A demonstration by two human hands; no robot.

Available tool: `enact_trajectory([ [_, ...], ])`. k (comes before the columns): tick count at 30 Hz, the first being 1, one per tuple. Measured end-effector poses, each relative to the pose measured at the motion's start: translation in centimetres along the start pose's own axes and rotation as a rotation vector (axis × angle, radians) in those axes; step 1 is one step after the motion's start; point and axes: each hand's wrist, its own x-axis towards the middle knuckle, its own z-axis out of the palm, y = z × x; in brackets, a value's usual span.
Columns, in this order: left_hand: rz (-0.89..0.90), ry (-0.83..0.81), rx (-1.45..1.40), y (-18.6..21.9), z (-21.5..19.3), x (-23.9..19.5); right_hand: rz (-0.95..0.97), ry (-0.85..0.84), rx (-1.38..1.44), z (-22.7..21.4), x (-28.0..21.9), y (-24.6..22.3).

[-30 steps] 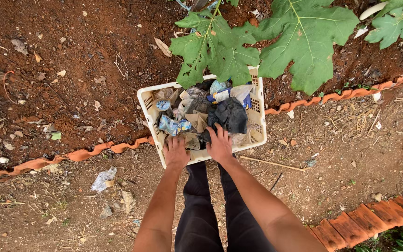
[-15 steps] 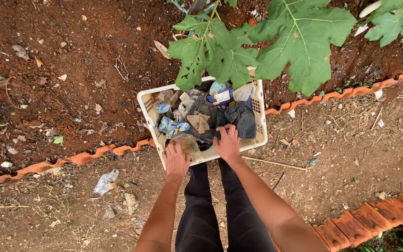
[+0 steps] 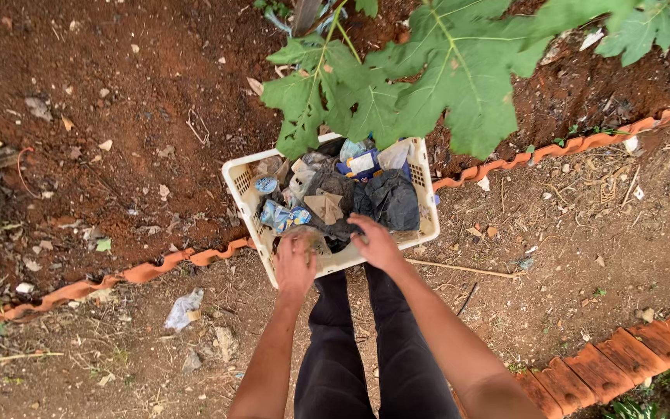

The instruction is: The person picks up various pieces of plastic, paper, and other litter from the ground between garden beds and places them into a white plastic basket.

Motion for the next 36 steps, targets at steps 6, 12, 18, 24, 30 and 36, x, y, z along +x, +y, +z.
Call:
enact_trajectory([
  [6,-0.180,0.263,-0.073,-1.5,-2.9,0.4,0.010,0.260,-0.074,-7.1,1.7,3.2],
  [12,-0.305,0.664,-0.617,-4.1,-1.6,1.3,0.295,0.485,-0.161,-10.4,2.1,8.9],
  [18,-0.682,0.297,-0.752,-6.9,2.6,1.5,0.320,0.374,0.030,-10.0,1.9,12.3],
  [24,-0.732,0.455,-0.992,-8.4,4.1,1.3,0.602,0.397,0.475,-10.3,2.3,15.1],
  [30,-0.889,0.363,-0.964,-4.2,1.3,-3.8,0.534,0.570,0.479,-8.6,-2.0,14.9],
  [36,-0.746,0.364,-0.898,-3.6,-2.1,-9.6,0.493,0.628,0.475,-11.6,-8.9,8.2],
])
